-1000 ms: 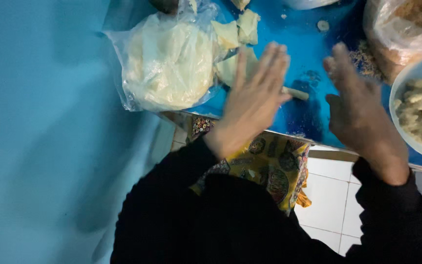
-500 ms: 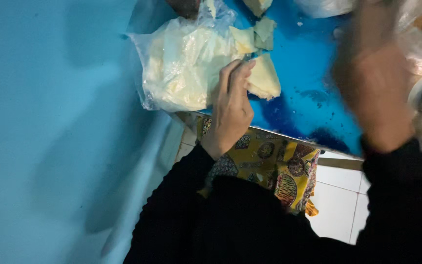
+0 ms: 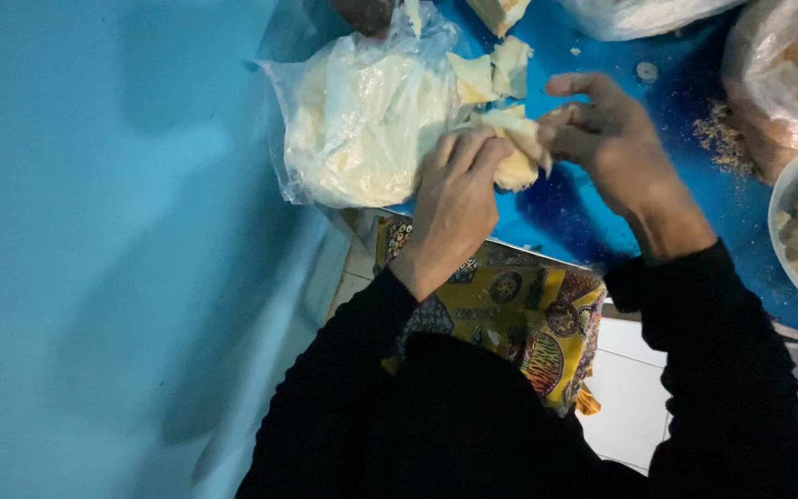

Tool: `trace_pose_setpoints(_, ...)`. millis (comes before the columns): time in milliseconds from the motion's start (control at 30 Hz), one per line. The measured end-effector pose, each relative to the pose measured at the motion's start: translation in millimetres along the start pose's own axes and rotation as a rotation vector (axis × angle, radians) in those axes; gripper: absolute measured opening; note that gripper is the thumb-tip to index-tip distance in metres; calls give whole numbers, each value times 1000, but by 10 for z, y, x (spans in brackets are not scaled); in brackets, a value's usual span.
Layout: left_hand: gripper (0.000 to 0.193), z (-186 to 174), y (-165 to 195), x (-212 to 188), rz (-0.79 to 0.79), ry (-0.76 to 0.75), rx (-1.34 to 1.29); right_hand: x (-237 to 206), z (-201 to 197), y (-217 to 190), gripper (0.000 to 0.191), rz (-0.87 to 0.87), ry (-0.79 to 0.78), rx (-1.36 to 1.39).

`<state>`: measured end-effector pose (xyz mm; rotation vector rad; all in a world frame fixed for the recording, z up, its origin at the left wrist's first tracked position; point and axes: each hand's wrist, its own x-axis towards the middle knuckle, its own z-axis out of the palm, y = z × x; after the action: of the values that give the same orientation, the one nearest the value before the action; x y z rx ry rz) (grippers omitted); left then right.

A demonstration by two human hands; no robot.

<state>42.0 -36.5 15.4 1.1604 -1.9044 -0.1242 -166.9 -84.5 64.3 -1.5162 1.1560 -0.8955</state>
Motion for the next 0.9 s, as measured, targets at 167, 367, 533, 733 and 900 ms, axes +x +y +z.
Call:
trace_pose_setpoints(167,29,26,-8,-19,-22,-15,12,-394,-201,-547,34,-305,209,-216)
trace_pose_setpoints(367,31,-41,60,-138,290,-82,-35,-1042,74,-471,54,-282,23,-948)
trace_pose_setpoints(533,34,-141,149,-288,470,-297,-7,-1695,-86,-153,54,-76,328,-614)
trace_pose_setpoints(733,28,-125,147,-276,487,-286,-11,-2301,-818,-166,56,19,529,-1434)
trace_pose_setpoints(900,30,-141,157,-266,462,-304,-54,-2392,-1070,99,42,199,399,-1531)
